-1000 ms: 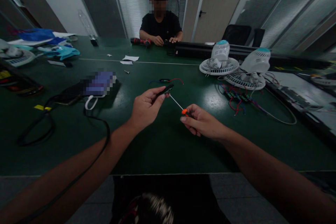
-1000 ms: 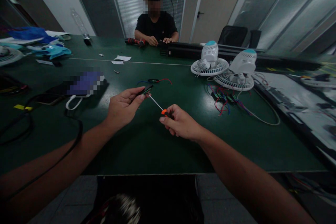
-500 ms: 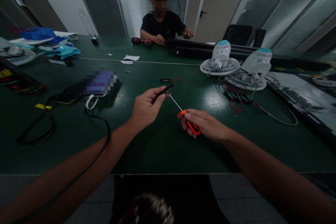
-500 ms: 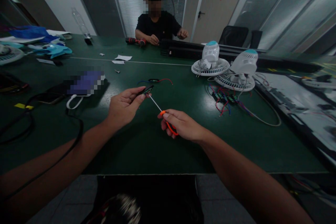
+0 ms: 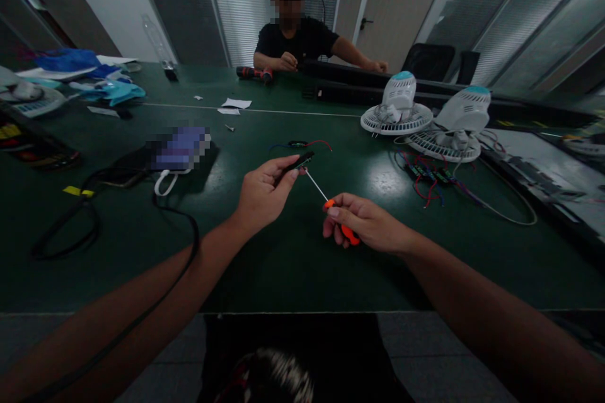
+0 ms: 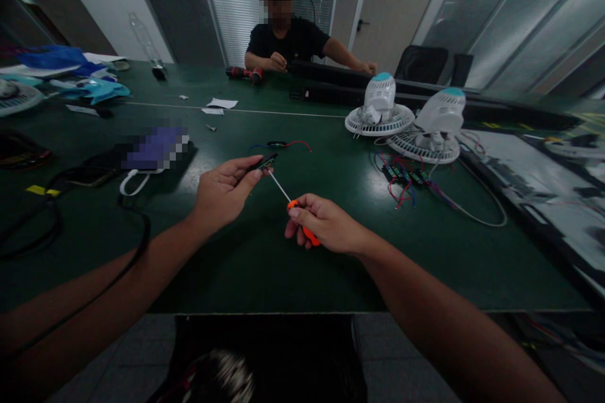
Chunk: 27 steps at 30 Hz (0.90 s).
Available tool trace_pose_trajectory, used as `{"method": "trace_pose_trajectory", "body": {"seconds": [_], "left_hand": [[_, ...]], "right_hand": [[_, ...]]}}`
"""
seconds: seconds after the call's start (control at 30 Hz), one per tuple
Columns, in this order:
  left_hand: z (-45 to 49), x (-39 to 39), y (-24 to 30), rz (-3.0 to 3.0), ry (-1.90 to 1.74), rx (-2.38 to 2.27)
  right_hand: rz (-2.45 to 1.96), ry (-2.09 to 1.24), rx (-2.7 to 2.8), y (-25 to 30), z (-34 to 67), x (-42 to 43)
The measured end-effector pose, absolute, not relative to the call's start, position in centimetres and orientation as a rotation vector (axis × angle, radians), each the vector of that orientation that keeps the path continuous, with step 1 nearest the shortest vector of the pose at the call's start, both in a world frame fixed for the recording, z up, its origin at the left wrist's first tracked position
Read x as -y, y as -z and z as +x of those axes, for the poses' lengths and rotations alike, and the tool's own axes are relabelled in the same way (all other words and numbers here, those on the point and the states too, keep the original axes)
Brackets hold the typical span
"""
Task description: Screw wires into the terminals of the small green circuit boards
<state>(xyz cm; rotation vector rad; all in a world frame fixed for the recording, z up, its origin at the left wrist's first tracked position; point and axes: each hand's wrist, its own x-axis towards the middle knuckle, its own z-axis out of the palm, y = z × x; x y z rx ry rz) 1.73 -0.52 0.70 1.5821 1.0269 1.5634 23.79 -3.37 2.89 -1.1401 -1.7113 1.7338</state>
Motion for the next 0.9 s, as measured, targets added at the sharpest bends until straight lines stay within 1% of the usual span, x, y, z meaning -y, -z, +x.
{"method": "trace_pose_trajectory", "body": {"seconds": [0.53,0.7,0.9], "left_hand": [[1.75,0.56,-0.56,1.566,-1.538,-1.022],[1.76,0.4,-0.49,1.562,-1.552,-0.996],[1.86,0.07,-0.25,1.589,-1.555,-1.006]], "right_hand": [[-1.202,-1.728,1.711,-2.83,23.59,3.35],[-1.264,-1.657,1.686,-2.93,23.6,3.46],[-1.152,-1.822,1.61,-2.9,24.2,3.4]]}}
